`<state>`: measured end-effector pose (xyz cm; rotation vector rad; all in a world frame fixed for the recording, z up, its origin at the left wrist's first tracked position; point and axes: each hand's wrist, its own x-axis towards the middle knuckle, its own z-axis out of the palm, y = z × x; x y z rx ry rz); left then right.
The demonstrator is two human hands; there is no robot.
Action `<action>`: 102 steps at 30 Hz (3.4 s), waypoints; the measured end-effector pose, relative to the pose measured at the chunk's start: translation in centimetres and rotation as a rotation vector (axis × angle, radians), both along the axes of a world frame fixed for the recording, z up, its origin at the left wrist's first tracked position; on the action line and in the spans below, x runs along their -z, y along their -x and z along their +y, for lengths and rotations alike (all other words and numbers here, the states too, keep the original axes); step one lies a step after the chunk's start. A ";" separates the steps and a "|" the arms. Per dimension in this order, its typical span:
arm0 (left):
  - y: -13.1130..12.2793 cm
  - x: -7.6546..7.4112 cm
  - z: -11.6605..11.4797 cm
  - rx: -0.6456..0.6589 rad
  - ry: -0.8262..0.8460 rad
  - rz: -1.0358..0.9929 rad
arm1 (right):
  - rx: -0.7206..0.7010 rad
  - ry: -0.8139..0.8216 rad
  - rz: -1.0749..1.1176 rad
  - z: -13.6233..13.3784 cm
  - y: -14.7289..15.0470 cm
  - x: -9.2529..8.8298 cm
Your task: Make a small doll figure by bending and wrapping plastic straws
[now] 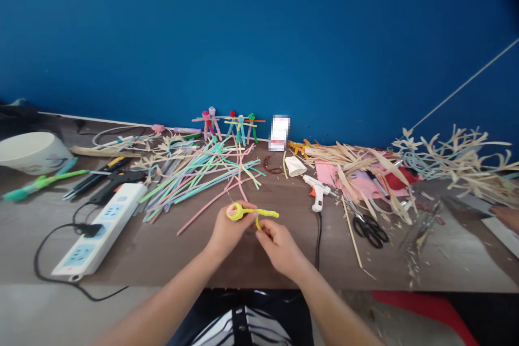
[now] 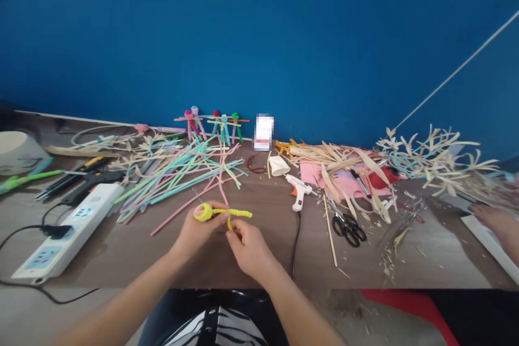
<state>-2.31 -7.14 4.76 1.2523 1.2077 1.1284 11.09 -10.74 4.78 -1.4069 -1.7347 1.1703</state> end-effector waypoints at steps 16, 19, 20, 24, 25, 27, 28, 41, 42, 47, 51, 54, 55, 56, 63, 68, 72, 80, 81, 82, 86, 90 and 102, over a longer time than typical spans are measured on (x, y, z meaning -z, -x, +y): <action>0.8 -1.4 -0.3 0.099 -0.064 0.119 | -0.190 -0.258 -0.658 -0.6 -0.8 -5.4; 0.9 -1.1 -0.2 0.158 -0.082 0.132 | -0.151 -0.253 -0.649 -0.2 -1.2 -6.3; 1.0 -1.1 -0.2 0.197 -0.075 0.129 | -0.139 -0.255 -0.621 0.1 -1.4 -6.5; 1.3 -1.3 -0.4 0.374 0.036 0.066 | -0.122 -0.197 -0.303 1.9 -2.5 -6.2; 1.3 -1.4 -0.4 0.401 0.078 0.028 | -0.111 -0.143 -0.192 2.4 -2.7 -5.8; 1.2 -1.4 -0.6 0.406 0.148 -0.074 | -0.081 -0.015 0.016 3.3 -2.9 -4.7; 1.1 -1.4 -0.7 0.386 0.169 -0.128 | -0.064 0.045 0.106 3.6 -2.9 -4.1; 0.6 0.3 0.1 -0.013 -0.030 0.024 | 0.081 0.224 0.332 0.8 0.4 0.8; 0.6 0.4 0.2 -0.006 -0.029 0.033 | 0.090 0.192 0.301 0.7 0.3 0.9; 1.0 -0.2 -0.2 0.114 0.071 -0.049 | 0.209 0.181 0.301 1.1 -0.4 1.3; 1.3 -0.3 -0.5 0.202 0.160 -0.156 | 0.229 0.184 0.328 1.4 -0.7 1.3; 1.3 -0.1 -0.5 0.215 0.206 -0.187 | 0.230 0.201 0.349 1.4 -0.6 0.9; 1.3 -0.1 -0.6 0.219 0.208 -0.189 | 0.230 0.209 0.356 1.4 -0.6 0.8; 1.2 0.0 -0.6 0.228 0.207 -0.193 | 0.230 0.221 0.364 1.3 -0.5 0.7; 0.3 0.3 -0.8 0.186 0.123 -0.166 | 0.166 0.207 0.320 1.0 0.2 0.6; 0.2 0.6 -0.9 0.102 -0.102 0.076 | 0.073 0.013 0.067 -0.1 0.7 0.4; 0.6 0.6 -1.0 0.120 -0.214 0.251 | 0.002 -0.094 -0.273 -0.9 0.2 -1.3; 1.6 0.1 -0.2 0.297 -0.302 0.426 | -0.168 -0.264 -0.676 -0.3 -1.4 -5.1; 1.7 0.0 -0.1 0.324 -0.298 0.422 | -0.171 -0.265 -0.687 -0.2 -1.5 -5.5; 1.8 -0.2 -0.1 0.344 -0.285 0.407 | -0.164 -0.263 -0.687 0.0 -1.7 -5.8; 2.1 -1.0 -0.1 0.432 -0.087 0.266 | -0.114 -0.235 -0.479 1.3 -2.8 -6.2; 2.3 -1.9 -0.5 0.503 0.129 0.069 | -0.120 -0.017 -0.057 3.3 -3.7 -4.9; 0.8 0.5 -0.3 0.123 -0.051 0.003 | 0.128 0.099 0.364 0.9 0.7 1.6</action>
